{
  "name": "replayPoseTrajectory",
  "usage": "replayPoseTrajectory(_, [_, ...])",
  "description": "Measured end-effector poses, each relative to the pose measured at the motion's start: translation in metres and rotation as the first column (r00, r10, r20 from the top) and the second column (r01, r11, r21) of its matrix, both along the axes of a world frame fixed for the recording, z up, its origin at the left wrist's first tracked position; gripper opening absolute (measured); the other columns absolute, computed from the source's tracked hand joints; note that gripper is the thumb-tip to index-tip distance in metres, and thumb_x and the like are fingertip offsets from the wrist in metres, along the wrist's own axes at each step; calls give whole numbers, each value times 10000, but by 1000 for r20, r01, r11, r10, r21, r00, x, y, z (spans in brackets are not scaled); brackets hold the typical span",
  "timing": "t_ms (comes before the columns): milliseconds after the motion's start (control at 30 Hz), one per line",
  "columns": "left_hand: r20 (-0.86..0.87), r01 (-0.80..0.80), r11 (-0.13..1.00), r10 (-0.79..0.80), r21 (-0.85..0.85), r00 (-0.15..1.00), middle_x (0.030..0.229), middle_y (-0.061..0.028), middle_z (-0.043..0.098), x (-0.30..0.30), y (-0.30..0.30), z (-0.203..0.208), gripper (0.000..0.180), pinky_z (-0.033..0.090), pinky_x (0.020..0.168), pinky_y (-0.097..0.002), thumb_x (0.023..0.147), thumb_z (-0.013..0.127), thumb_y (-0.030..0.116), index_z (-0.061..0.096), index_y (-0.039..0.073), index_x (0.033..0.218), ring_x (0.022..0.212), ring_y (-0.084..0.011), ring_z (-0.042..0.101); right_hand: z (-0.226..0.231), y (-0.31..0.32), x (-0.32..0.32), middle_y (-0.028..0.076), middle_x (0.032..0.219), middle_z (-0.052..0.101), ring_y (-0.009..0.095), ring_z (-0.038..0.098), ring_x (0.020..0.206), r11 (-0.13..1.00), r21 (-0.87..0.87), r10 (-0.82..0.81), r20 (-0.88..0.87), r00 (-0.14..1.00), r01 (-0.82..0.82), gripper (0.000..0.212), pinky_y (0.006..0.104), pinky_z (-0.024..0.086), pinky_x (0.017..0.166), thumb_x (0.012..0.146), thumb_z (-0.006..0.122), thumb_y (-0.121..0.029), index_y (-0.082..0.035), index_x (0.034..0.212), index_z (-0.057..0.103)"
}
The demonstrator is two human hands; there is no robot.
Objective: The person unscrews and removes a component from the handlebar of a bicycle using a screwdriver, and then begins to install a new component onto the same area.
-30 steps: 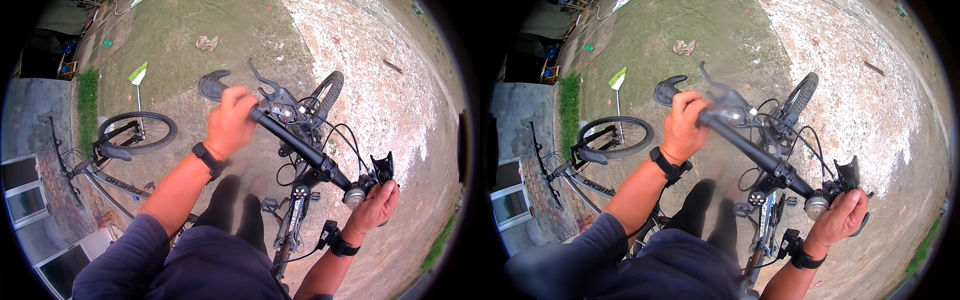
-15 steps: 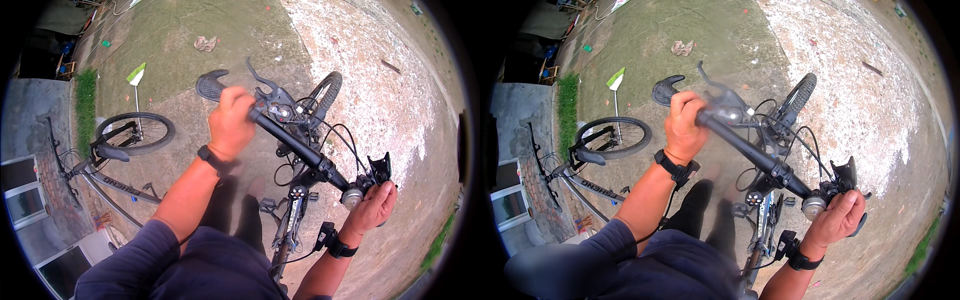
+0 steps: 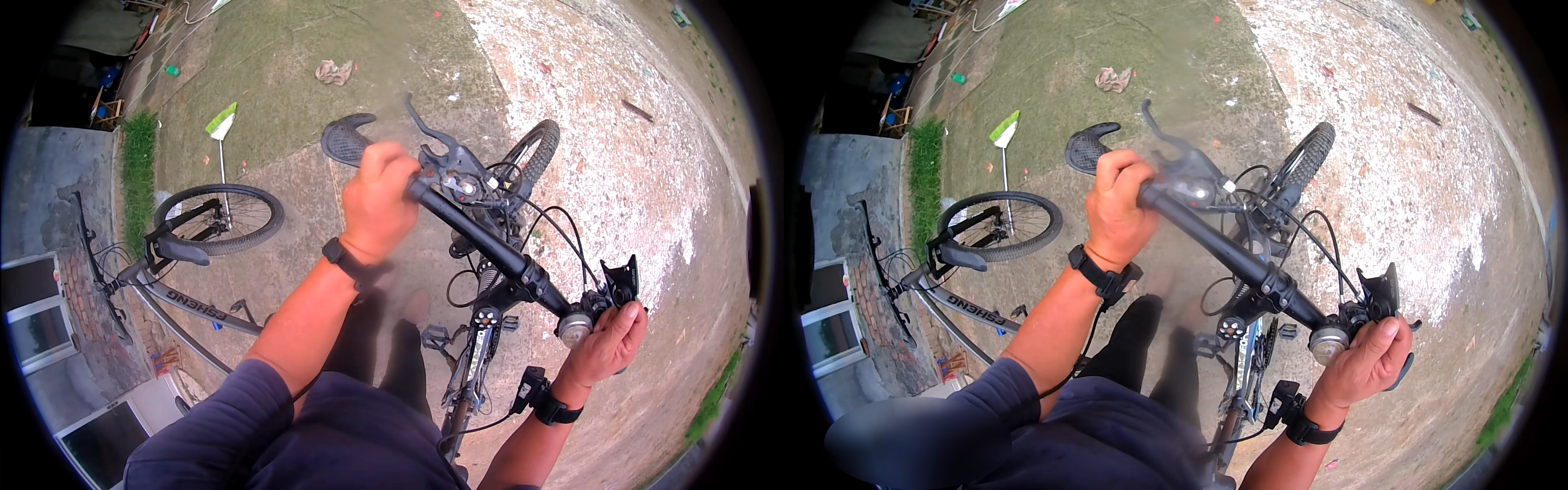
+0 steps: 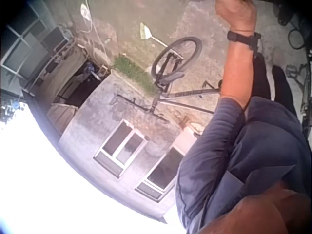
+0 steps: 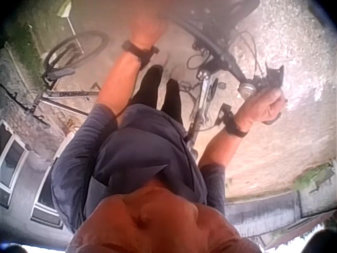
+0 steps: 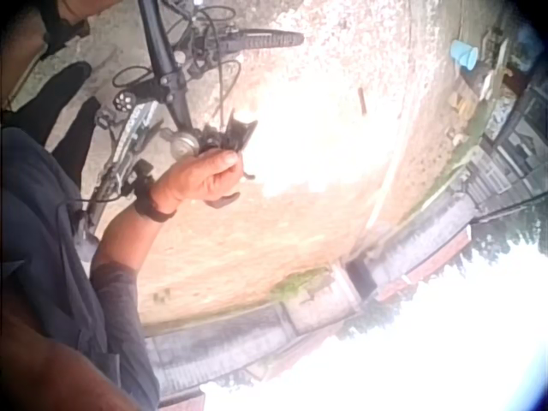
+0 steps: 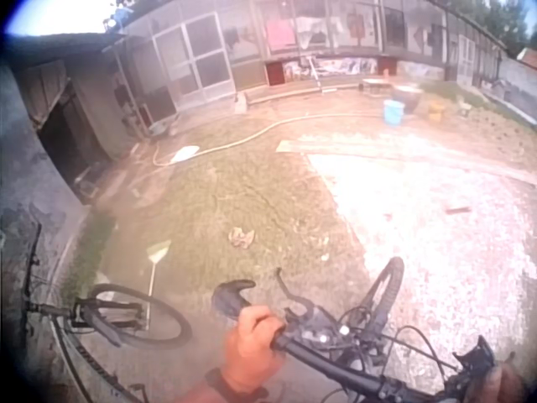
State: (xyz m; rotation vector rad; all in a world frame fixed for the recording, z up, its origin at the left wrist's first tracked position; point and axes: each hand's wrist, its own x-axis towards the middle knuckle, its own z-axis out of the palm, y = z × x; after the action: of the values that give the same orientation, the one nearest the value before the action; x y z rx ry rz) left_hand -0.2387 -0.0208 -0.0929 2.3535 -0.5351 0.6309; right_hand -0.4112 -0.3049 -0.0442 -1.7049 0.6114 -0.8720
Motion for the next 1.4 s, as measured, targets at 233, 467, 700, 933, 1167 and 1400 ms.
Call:
replayPoseTrajectory(233, [-101,115,993,-115,-13,988,1103,-91,560,-1,12,9,424,547,652,-378,656,729,-89,656,98,1029,832,-297,659,2,3,3,-67,681,345,26,292,597,1000,-7,-29,-20,999,29,248,233,217,530,1093,535,-235,-42,942,573])
replayPoseTrajectory(467, [-280,222,974,-223,-34,934,1178,-105,515,-4,23,24,552,557,701,-385,643,876,36,643,90,1140,882,-293,650,2,3,2,-69,691,348,22,294,609,1000,3,-5,-3,1000,5,242,230,214,530,1090,543,-239,-51,940,573])
replayPoseTrajectory(700, [-334,275,961,-266,-21,904,1211,-102,506,-4,28,35,718,562,709,-385,591,955,155,612,108,1220,896,-291,639,3,4,2,-76,698,348,17,292,614,1000,-8,-8,-24,1000,8,239,225,211,529,1088,548,-241,-53,943,575])
replayPoseTrajectory(933, [-348,261,965,-235,29,908,1228,-102,501,-5,30,33,676,562,686,-379,629,940,144,609,105,1216,813,-272,646,3,6,4,-80,696,343,13,287,611,1000,-10,-10,-20,1000,10,234,222,204,525,1087,549,-236,-47,953,580])
replayPoseTrajectory(1167, [-326,259,966,-238,21,915,1215,-103,510,-5,30,32,597,561,673,-380,668,897,85,618,109,1197,808,-277,659,2,5,3,-79,704,349,13,288,608,1000,29,-13,-5,1000,13,228,223,205,523,1088,547,-226,-38,965,583])
replayPoseTrajectory(1400, [-167,140,990,-133,28,977,1176,-86,579,-6,24,15,404,565,632,-419,703,726,-34,649,113,1071,775,-330,687,1,5,2,-74,716,360,14,294,613,1000,18,11,0,1000,-11,226,223,211,525,1089,546,-226,-35,973,585])
